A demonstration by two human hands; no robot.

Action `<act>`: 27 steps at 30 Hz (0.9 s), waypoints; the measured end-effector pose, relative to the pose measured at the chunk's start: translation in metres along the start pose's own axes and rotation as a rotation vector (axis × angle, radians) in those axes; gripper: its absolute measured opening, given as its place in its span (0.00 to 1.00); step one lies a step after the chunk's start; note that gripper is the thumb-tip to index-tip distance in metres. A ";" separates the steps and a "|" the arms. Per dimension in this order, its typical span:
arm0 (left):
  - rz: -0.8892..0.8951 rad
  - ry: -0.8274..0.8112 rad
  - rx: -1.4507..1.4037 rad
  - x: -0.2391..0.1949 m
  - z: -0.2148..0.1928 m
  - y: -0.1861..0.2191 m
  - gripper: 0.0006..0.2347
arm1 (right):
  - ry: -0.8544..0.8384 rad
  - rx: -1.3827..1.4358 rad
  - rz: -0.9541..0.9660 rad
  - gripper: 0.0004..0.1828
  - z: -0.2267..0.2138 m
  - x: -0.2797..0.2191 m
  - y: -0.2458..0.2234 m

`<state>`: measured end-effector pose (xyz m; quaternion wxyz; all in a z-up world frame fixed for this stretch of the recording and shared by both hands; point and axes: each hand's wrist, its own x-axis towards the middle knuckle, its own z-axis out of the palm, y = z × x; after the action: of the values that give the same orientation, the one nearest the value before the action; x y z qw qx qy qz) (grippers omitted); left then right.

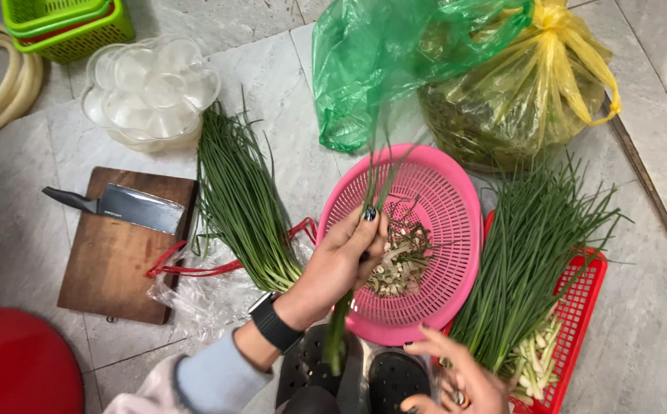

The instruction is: The person sits on the floor and trims the white ends of green onions using a small knife. They hold the onions in their left hand and cut the ends with their right hand, placing the trimmed pieces into a pink basket and the cleaned onions into a red basket.

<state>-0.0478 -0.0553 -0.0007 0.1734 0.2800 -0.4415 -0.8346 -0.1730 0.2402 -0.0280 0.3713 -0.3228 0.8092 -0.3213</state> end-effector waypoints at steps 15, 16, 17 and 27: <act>0.139 -0.131 0.901 -0.081 0.003 -0.022 0.19 | -0.346 0.605 -0.010 0.34 -0.018 0.049 -0.088; 0.130 -0.132 0.896 -0.083 0.000 -0.029 0.19 | -0.348 0.606 0.001 0.34 -0.017 0.047 -0.086; 0.164 -0.121 0.931 -0.085 -0.003 -0.035 0.19 | -0.357 0.608 0.009 0.32 -0.015 0.045 -0.085; 0.164 -0.119 0.981 -0.092 -0.011 -0.038 0.21 | -0.361 0.628 0.077 0.29 0.007 0.044 -0.075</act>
<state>0.0294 0.0082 -0.0087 0.0607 0.2448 -0.8117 -0.5268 -0.1690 0.1607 0.0078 0.6009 -0.2139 0.6039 -0.4780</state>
